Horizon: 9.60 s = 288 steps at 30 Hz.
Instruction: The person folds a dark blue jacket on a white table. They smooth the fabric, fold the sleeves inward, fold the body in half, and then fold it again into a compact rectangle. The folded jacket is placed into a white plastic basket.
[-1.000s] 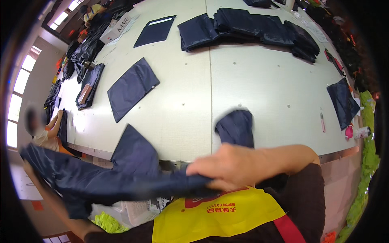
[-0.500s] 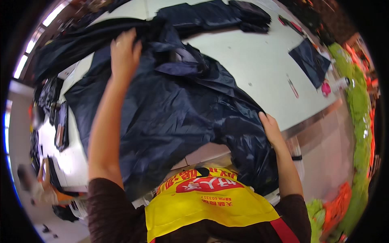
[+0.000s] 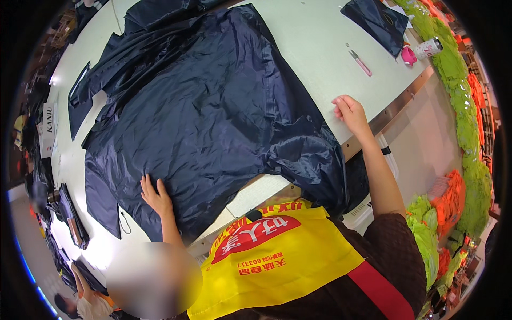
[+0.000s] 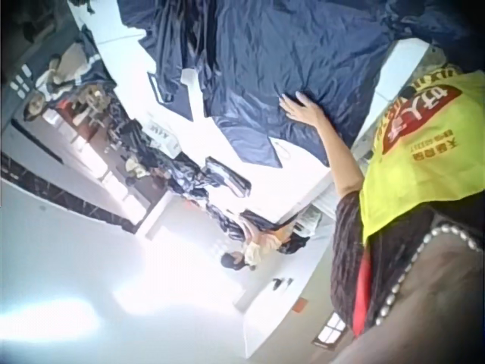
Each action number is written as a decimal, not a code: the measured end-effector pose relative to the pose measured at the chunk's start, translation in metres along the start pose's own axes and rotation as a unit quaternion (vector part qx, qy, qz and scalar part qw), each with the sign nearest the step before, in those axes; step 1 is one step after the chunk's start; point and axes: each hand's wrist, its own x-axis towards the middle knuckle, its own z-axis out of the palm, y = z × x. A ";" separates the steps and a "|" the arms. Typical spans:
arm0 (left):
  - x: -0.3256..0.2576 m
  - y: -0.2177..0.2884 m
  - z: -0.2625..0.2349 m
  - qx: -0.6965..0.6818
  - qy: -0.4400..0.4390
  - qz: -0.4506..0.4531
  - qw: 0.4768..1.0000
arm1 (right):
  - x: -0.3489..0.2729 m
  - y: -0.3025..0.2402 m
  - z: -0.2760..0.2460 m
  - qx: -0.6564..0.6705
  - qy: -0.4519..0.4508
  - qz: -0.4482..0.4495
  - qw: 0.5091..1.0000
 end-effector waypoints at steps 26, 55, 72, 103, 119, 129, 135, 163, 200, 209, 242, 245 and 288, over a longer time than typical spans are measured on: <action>-0.094 -0.094 -0.052 0.151 0.002 -0.173 0.973 | 0.159 -0.084 0.077 0.085 0.030 -0.024 0.996; 0.009 -0.022 -0.033 0.095 -0.004 -0.213 0.972 | 0.102 -0.122 0.190 -0.488 -0.090 -0.282 0.821; 0.057 -0.010 -0.058 0.025 0.019 -0.002 0.999 | 0.088 -0.162 0.249 -0.410 -0.153 -0.379 0.815; -0.070 0.222 0.021 -0.089 -0.219 0.446 0.863 | -0.192 0.002 0.004 0.298 -0.198 0.129 0.925; -0.117 0.097 -0.074 -0.083 -0.136 0.213 0.964 | -0.068 -0.103 0.184 -0.462 -0.244 -0.280 0.805; -0.065 -0.025 -0.111 -0.311 0.092 -0.315 0.892 | -0.127 -0.073 0.193 -0.425 -0.287 -0.328 0.793; 0.008 -0.025 -0.108 -0.661 0.070 -0.323 0.674 | -0.124 -0.063 0.184 -0.385 -0.290 -0.325 0.813; -0.119 -0.112 -0.165 -0.459 0.099 -0.465 0.751 | 0.016 -0.046 0.161 -0.565 -0.089 -0.272 0.774; -0.156 -0.036 -0.121 -0.027 -0.208 0.112 0.971 | -0.099 -0.045 0.190 -0.536 -0.251 -0.417 0.690; -0.196 -0.061 -0.158 0.052 -0.172 0.105 0.978 | -0.069 -0.075 0.099 -0.500 -0.349 -0.477 0.633; -0.132 -0.048 -0.123 -0.085 0.191 -0.211 0.955 | -0.089 -0.088 0.096 -0.575 -0.244 -0.083 0.777; -0.137 -0.012 -0.139 -0.041 0.183 0.042 0.981 | -0.106 -0.068 0.096 -0.509 -0.080 -0.297 0.804; 0.128 -0.156 -0.062 -0.168 0.087 -0.302 0.935 | 0.217 -0.115 0.242 -0.419 -0.047 -0.317 0.850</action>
